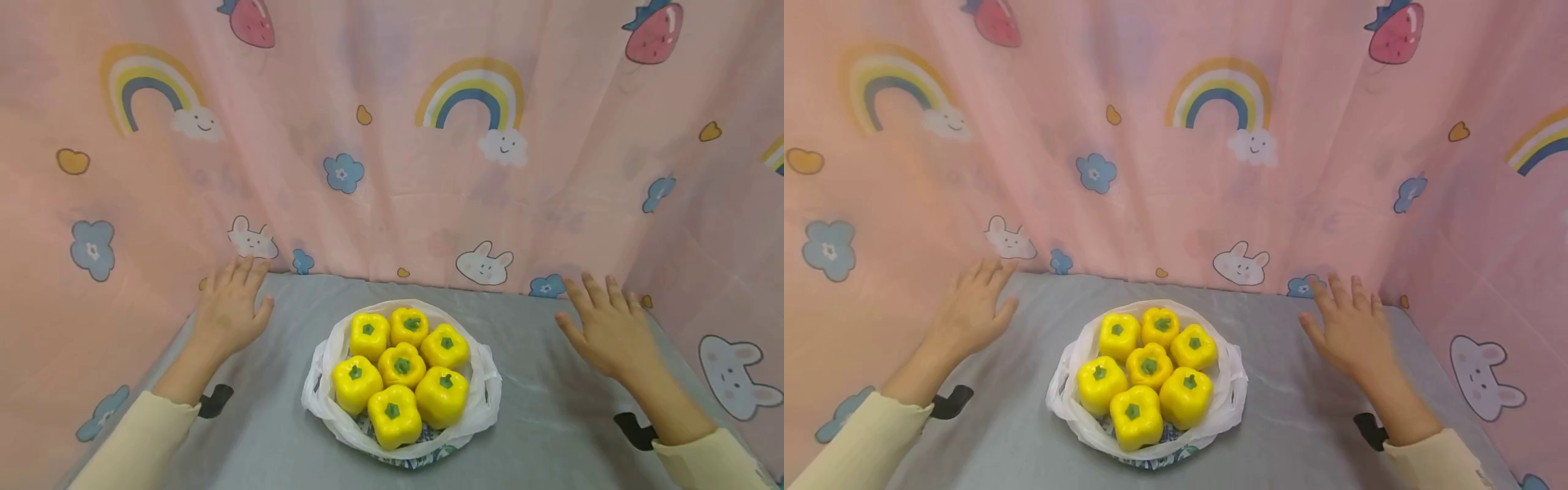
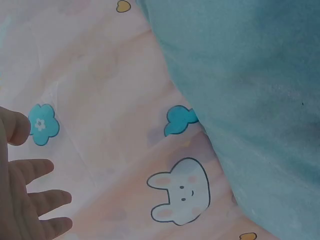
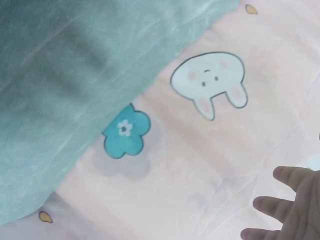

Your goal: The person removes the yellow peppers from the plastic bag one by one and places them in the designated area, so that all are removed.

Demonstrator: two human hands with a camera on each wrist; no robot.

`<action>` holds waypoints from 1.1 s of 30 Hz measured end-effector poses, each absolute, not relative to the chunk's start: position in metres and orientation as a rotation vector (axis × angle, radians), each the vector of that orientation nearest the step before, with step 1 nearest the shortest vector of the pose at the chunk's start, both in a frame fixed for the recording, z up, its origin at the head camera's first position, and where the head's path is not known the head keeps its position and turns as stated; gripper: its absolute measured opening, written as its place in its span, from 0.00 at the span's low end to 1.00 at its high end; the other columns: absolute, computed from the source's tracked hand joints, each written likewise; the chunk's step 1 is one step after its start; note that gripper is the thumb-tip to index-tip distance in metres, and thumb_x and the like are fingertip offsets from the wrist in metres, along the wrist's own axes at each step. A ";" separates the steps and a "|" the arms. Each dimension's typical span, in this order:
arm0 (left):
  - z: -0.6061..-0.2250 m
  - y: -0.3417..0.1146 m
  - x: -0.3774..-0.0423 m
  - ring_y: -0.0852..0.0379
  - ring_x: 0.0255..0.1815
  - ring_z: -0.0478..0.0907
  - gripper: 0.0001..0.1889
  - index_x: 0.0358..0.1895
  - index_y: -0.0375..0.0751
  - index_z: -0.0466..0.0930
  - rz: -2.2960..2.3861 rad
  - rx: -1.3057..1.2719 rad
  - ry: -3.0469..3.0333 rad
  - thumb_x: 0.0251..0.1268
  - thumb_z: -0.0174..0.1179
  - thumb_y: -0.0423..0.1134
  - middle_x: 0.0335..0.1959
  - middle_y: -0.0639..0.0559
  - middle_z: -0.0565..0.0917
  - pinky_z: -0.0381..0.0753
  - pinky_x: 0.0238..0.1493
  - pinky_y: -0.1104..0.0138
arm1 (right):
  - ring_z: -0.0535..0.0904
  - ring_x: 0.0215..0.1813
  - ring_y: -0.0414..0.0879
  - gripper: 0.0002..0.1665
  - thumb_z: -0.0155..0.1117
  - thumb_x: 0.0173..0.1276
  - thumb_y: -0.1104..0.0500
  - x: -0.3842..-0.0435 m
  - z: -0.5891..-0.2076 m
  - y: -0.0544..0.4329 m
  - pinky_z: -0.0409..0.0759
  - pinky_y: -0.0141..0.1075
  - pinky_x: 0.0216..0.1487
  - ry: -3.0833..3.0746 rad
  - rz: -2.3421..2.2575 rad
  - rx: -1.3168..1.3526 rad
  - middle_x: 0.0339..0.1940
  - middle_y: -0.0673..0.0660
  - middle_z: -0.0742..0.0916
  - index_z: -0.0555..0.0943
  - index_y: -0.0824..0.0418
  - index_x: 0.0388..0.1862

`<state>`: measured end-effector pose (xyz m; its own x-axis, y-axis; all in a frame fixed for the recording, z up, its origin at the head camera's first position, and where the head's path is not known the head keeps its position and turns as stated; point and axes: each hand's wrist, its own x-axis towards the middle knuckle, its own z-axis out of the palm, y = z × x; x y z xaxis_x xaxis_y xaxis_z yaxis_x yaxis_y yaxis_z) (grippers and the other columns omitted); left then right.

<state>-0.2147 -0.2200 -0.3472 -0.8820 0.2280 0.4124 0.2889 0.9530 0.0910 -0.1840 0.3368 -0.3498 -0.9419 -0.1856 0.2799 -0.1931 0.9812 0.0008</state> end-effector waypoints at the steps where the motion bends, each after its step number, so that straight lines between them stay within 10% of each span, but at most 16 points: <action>1: -0.347 -0.219 -0.214 0.29 0.72 0.56 0.30 0.70 0.38 0.63 -0.208 -0.375 -2.686 0.67 0.48 0.46 0.70 0.30 0.65 0.49 0.68 0.32 | 0.46 0.74 0.76 0.39 0.42 0.76 0.40 -0.183 -0.349 0.335 0.44 0.73 0.67 -2.838 0.029 0.275 0.75 0.72 0.59 0.50 0.56 0.78; 16: -0.357 -0.208 -0.197 0.35 0.65 0.68 0.28 0.65 0.36 0.70 -0.578 -0.403 -2.638 0.64 0.57 0.45 0.64 0.37 0.73 0.66 0.63 0.40 | 0.76 0.56 0.67 0.29 0.62 0.65 0.46 -0.162 -0.341 0.292 0.74 0.63 0.51 -2.620 0.193 0.385 0.58 0.66 0.81 0.76 0.60 0.61; 33: -0.400 -0.189 -0.173 0.39 0.58 0.76 0.22 0.66 0.45 0.70 -1.224 -0.256 -2.715 0.70 0.53 0.42 0.65 0.43 0.73 0.79 0.53 0.45 | 0.84 0.45 0.55 0.25 0.75 0.54 0.59 -0.141 -0.353 0.238 0.86 0.46 0.38 -2.534 0.855 0.497 0.50 0.57 0.85 0.81 0.57 0.53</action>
<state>-0.1728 -0.1889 -0.3997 -0.9739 0.0927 0.2074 0.2168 0.6518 0.7267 -0.1411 0.2379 -0.3529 -0.8488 -0.1968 0.4908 -0.4539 0.7473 -0.4853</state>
